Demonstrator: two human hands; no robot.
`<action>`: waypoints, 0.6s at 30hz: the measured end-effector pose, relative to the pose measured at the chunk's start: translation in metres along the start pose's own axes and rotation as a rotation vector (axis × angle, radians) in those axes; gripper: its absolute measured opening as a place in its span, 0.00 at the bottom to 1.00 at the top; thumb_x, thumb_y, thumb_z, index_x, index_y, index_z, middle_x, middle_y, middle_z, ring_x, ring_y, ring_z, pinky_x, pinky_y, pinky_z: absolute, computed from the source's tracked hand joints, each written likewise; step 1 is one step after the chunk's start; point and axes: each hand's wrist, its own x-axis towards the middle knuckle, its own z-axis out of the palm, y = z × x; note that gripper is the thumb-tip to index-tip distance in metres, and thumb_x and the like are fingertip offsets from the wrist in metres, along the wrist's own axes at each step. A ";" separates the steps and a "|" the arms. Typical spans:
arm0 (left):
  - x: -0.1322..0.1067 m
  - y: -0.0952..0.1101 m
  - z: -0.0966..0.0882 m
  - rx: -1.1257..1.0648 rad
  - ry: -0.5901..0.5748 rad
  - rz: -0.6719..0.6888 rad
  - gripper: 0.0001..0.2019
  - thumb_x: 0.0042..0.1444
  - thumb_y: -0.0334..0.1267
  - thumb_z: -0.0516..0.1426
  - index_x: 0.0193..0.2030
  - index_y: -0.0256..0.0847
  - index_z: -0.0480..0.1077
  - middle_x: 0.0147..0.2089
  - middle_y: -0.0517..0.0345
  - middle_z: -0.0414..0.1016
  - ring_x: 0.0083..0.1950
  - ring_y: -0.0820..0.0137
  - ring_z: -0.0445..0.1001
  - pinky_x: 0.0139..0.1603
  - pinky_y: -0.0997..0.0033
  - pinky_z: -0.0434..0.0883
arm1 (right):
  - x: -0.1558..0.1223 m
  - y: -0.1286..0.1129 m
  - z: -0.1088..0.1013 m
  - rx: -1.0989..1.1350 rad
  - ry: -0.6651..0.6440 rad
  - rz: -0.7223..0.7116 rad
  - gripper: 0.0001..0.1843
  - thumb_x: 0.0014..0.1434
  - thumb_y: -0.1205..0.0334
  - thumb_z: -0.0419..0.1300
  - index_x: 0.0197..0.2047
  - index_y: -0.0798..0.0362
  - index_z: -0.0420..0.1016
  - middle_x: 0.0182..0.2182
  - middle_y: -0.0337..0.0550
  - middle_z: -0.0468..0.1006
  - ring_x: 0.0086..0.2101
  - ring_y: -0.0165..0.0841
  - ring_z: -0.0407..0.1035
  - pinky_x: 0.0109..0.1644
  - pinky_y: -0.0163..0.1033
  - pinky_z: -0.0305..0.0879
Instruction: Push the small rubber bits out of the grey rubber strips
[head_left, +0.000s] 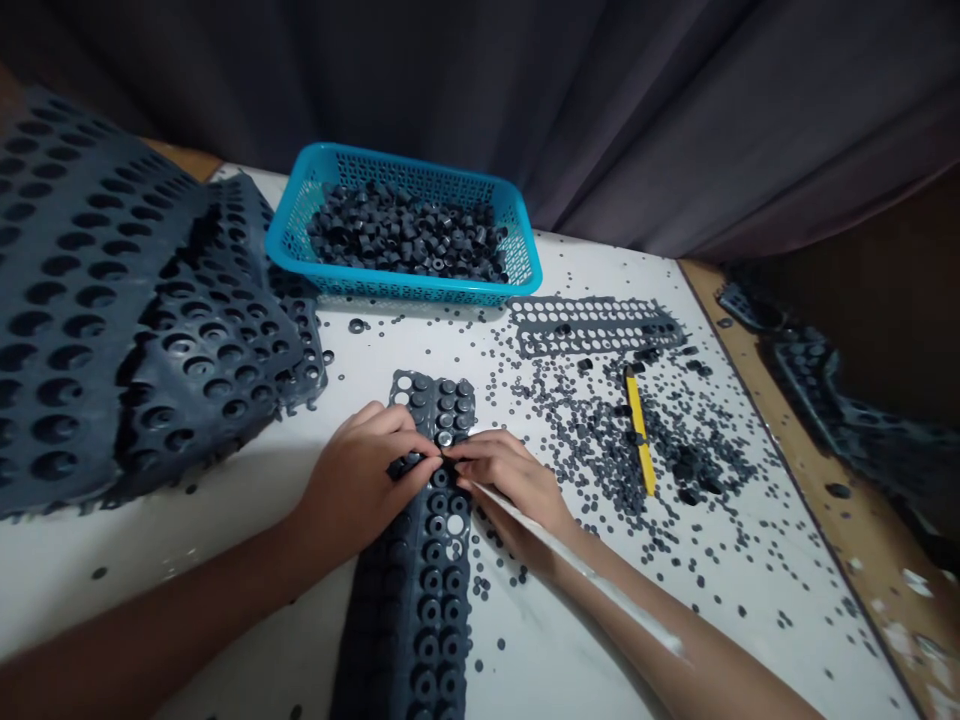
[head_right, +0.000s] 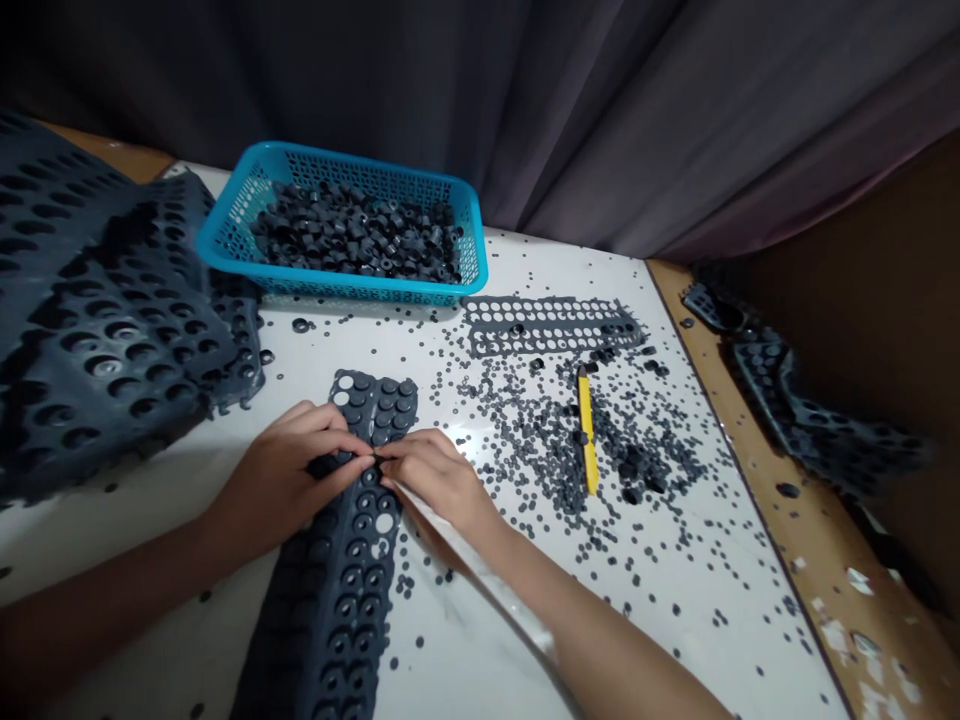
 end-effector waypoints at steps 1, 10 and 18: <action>0.000 0.000 0.000 -0.001 0.001 -0.001 0.08 0.57 0.37 0.54 0.33 0.44 0.75 0.31 0.59 0.67 0.36 0.67 0.64 0.36 0.66 0.62 | 0.000 0.000 0.000 -0.014 0.004 0.003 0.04 0.60 0.70 0.55 0.35 0.52 0.69 0.40 0.49 0.78 0.42 0.36 0.69 0.43 0.45 0.70; -0.001 -0.001 0.000 -0.024 0.027 0.024 0.07 0.56 0.36 0.55 0.35 0.44 0.75 0.32 0.59 0.67 0.37 0.67 0.64 0.37 0.67 0.63 | 0.001 -0.007 -0.002 0.006 0.079 0.135 0.05 0.63 0.67 0.52 0.35 0.51 0.67 0.39 0.47 0.77 0.41 0.35 0.71 0.44 0.45 0.70; -0.002 0.001 -0.002 -0.002 0.029 0.019 0.06 0.55 0.37 0.55 0.37 0.42 0.73 0.34 0.57 0.68 0.38 0.66 0.65 0.38 0.65 0.65 | -0.001 -0.006 -0.006 0.270 0.179 0.427 0.02 0.61 0.64 0.56 0.38 0.51 0.69 0.43 0.49 0.76 0.46 0.37 0.71 0.48 0.45 0.69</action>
